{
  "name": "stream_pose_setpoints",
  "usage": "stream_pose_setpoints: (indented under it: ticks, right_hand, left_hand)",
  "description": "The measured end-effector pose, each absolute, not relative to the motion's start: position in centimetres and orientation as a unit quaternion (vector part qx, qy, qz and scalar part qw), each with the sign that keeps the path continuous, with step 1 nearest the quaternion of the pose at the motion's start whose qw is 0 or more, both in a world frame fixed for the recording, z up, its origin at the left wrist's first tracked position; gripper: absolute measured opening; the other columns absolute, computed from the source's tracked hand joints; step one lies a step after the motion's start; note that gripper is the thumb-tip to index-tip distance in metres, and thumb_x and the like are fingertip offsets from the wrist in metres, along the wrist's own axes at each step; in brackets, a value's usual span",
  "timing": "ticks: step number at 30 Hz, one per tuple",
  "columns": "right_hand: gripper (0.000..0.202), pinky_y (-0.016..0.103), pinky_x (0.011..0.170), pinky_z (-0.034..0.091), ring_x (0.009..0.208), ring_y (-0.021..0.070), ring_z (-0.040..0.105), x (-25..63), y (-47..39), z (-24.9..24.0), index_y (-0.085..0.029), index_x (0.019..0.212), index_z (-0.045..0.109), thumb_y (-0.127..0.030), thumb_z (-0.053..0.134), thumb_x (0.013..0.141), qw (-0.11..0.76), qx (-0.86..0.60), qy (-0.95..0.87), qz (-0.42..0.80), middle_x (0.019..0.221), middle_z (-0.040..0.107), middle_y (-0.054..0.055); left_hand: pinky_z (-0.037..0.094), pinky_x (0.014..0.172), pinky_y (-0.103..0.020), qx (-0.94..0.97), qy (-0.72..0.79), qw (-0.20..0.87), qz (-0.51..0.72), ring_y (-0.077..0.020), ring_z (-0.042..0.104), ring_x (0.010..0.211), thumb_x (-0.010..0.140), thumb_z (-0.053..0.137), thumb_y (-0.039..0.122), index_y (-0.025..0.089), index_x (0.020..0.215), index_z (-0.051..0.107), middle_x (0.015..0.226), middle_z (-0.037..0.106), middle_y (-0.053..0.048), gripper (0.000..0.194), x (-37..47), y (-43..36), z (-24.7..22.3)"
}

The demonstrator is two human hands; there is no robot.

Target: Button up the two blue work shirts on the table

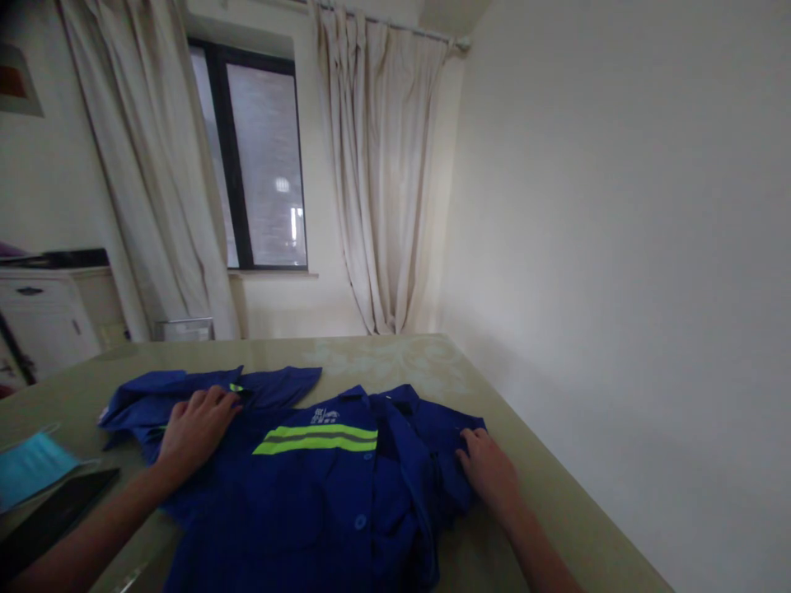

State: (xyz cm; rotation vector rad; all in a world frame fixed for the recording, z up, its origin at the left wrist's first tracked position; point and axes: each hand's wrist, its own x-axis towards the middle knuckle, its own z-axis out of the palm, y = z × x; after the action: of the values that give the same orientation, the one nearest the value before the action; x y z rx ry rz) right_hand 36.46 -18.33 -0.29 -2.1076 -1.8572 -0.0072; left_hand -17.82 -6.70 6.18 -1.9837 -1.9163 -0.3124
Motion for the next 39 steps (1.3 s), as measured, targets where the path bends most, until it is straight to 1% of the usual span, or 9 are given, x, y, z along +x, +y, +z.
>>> stream_pose_setpoints:
  ticks: [4, 10, 15, 19, 24, 29, 31, 35, 39]
  right_hand:
    - [0.05, 0.045, 0.1, 0.049, 0.124, 0.0347, 0.062, 37.2, -15.5, -0.1, -0.016, 0.141, 0.056, -0.03, 0.054, 0.092, 0.115, -0.79, -0.601, -0.04, 0.141, 0.059, 0.021]
    - [0.065, 0.052, 0.103, 0.044, 0.127, 0.0402, 0.059, 36.0, -13.7, -0.6, -0.011, 0.147, 0.048, -0.049, 0.054, 0.095, 0.15, -0.818, -0.552, -0.056, 0.14, 0.058, 0.026]
    - [0.062, 0.048, 0.107, 0.042, 0.125, 0.0347, 0.059, 35.8, -13.9, -1.7, -0.01, 0.142, 0.051, -0.05, 0.048, 0.095, 0.236, -0.784, -0.572, -0.051, 0.133, 0.063, 0.022]
    - [0.071, 0.044, 0.099, 0.049, 0.107, 0.031, 0.067, 37.1, -13.8, -2.4, -0.009, 0.144, 0.045, -0.049, 0.056, 0.086, 0.349, -0.738, -0.578, -0.014, 0.112, 0.07, 0.016]
    - [0.065, 0.043, 0.087, 0.054, 0.091, 0.0278, 0.07, 37.4, -14.0, -2.0, -0.017, 0.14, 0.051, -0.052, 0.056, 0.086, 0.443, -0.685, -0.577, 0.024, 0.097, 0.072, 0.009]
    - [0.043, 0.046, 0.099, 0.049, 0.107, 0.0292, 0.066, 36.4, -14.6, -0.5, -0.02, 0.114, 0.067, -0.055, 0.051, 0.094, 0.501, -0.632, -0.59, -0.04, 0.112, 0.071, 0.013]
    - [0.043, 0.045, 0.099, 0.049, 0.108, 0.0288, 0.065, 36.1, -14.9, -0.3, -0.02, 0.115, 0.066, -0.056, 0.049, 0.096, 0.511, -0.628, -0.583, -0.071, 0.112, 0.07, 0.013]
    - [0.039, 0.041, 0.087, 0.051, 0.091, 0.0262, 0.066, 35.7, -15.3, -0.1, -0.021, 0.096, 0.067, -0.053, 0.044, 0.1, 0.47, -0.651, -0.59, -0.089, 0.096, 0.071, 0.011]
    - [0.04, 0.042, 0.088, 0.048, 0.089, 0.027, 0.062, 34.8, -15.1, 1.3, -0.021, 0.087, 0.064, -0.044, 0.036, 0.103, 0.447, -0.632, -0.608, -0.178, 0.087, 0.067, 0.011]
  left_hand:
    - [0.03, 0.114, -0.052, -0.809, -0.573, 0.105, -0.084, -0.0306, 0.05, 0.134, 0.1, 0.04, 0.041, 0.032, 0.131, 0.064, 0.144, 0.06, -0.008, 0.04, -15.5, -8.5, 3.2]
    - [0.031, 0.119, -0.044, -0.836, -0.543, -0.022, -0.071, -0.0249, 0.036, 0.151, 0.099, 0.034, 0.039, 0.029, 0.151, 0.047, 0.166, 0.035, -0.003, 0.054, -16.5, -7.2, -1.2]
    - [0.039, 0.115, -0.047, -0.773, -0.627, 0.023, -0.089, -0.0293, 0.052, 0.138, 0.096, 0.032, 0.023, 0.014, 0.142, 0.057, 0.153, 0.053, -0.016, 0.053, -16.6, -3.9, -0.5]
    - [0.045, 0.111, -0.039, -0.797, -0.585, -0.025, -0.147, -0.0229, 0.063, 0.126, 0.093, 0.03, 0.012, 0.015, 0.135, 0.062, 0.139, 0.066, -0.011, 0.053, -13.3, -3.9, -0.6]
    - [0.038, 0.119, -0.047, -0.823, -0.527, -0.072, -0.199, -0.0273, 0.05, 0.14, 0.102, 0.032, 0.048, 0.016, 0.148, 0.05, 0.152, 0.054, -0.013, 0.059, -8.6, -7.5, -0.4]
    - [0.017, 0.119, -0.073, -0.853, -0.509, -0.073, -0.093, -0.0378, 0.027, 0.153, 0.097, 0.036, 0.066, 0.037, 0.157, 0.033, 0.166, 0.033, -0.006, 0.067, -6.0, -11.5, -0.1]
    - [0.018, 0.119, -0.071, -0.858, -0.504, -0.063, -0.074, -0.0373, 0.031, 0.152, 0.098, 0.034, 0.067, 0.039, 0.156, 0.036, 0.164, 0.038, -0.006, 0.065, -5.8, -11.5, 0.7]
    - [0.034, 0.115, -0.059, -0.859, -0.509, -0.028, -0.047, -0.0326, 0.061, 0.127, 0.103, 0.031, 0.048, 0.023, 0.137, 0.062, 0.135, 0.068, -0.014, 0.052, -5.9, -10.1, 3.8]
    - [0.053, 0.087, -0.042, -0.879, -0.471, -0.076, 0.023, -0.0312, 0.074, 0.098, 0.096, 0.044, 0.038, 0.024, 0.097, 0.076, 0.1, 0.078, -0.011, 0.035, -6.6, -10.0, 6.2]
